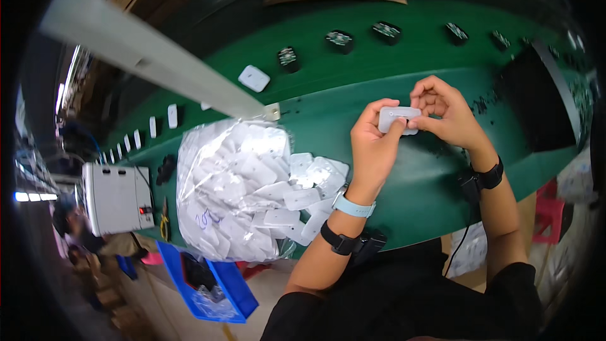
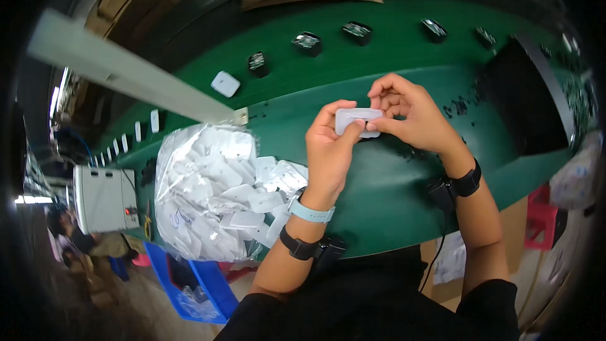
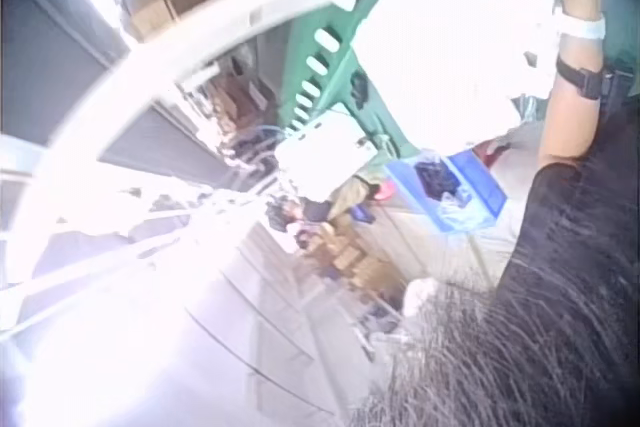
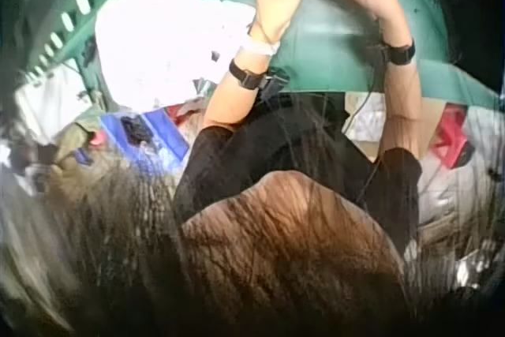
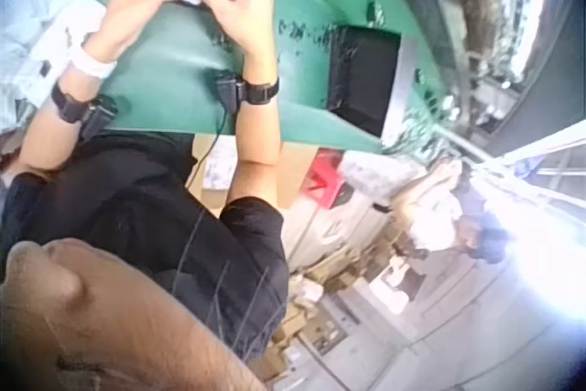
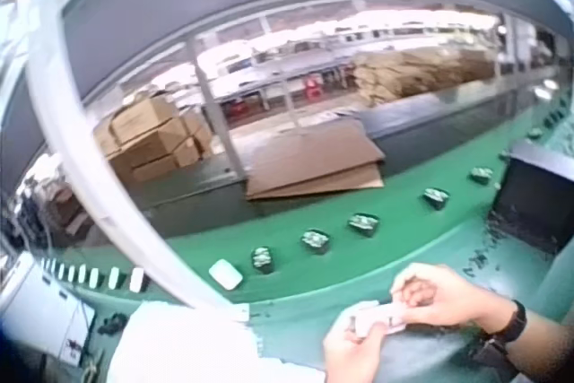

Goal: The person assembles small electronic devices by inserting circuit boards into white plastic casings. They pick up a casing, insert a board, and secure it with small black screws using their fingers. The process is repeated for multiple units on a green workbench.

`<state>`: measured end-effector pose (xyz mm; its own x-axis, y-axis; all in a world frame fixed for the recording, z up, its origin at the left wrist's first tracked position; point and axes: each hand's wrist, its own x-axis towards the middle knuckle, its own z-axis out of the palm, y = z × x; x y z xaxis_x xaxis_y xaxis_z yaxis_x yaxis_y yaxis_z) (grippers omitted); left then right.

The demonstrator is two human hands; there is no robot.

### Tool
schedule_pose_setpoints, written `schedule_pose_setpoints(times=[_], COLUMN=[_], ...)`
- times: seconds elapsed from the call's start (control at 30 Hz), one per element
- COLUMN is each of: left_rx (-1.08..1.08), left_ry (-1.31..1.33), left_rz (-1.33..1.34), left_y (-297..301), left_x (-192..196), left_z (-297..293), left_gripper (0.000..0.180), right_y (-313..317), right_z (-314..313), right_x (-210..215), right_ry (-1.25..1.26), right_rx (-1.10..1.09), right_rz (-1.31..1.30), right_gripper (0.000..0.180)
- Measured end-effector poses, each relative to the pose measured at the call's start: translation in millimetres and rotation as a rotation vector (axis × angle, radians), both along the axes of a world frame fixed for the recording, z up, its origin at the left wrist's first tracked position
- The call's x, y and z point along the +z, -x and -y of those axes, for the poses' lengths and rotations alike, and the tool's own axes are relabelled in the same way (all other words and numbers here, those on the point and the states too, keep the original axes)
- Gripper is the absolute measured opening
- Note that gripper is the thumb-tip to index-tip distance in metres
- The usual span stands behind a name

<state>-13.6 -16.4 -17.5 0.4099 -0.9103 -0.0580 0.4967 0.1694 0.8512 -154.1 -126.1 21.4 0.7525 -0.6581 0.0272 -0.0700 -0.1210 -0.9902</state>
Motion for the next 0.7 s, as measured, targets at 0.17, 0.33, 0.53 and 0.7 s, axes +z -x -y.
schedule_pose_setpoints(times=[0.17,0.33,0.53,0.7], left_rx=[0.226,0.420,0.359,0.497], left_ry=[-0.050,-0.002,0.000,0.033], left_rz=[0.071,0.449,0.350,0.488], left_y=[-6,2,1,3], left_x=[-25,-30,-36,-42], left_z=[7,6,8,13], left_gripper=[0.023,0.022,0.026,0.031], right_y=[-88,-233,-298,-267], right_z=[35,44,36,32], right_x=[31,25,-13,24], right_ry=[0.293,0.941,0.855,0.698], right_rx=[0.004,0.190,0.121,0.181], right_rz=[0.100,-0.547,-0.883,-0.586], right_gripper=[0.020,0.052,0.069,0.069])
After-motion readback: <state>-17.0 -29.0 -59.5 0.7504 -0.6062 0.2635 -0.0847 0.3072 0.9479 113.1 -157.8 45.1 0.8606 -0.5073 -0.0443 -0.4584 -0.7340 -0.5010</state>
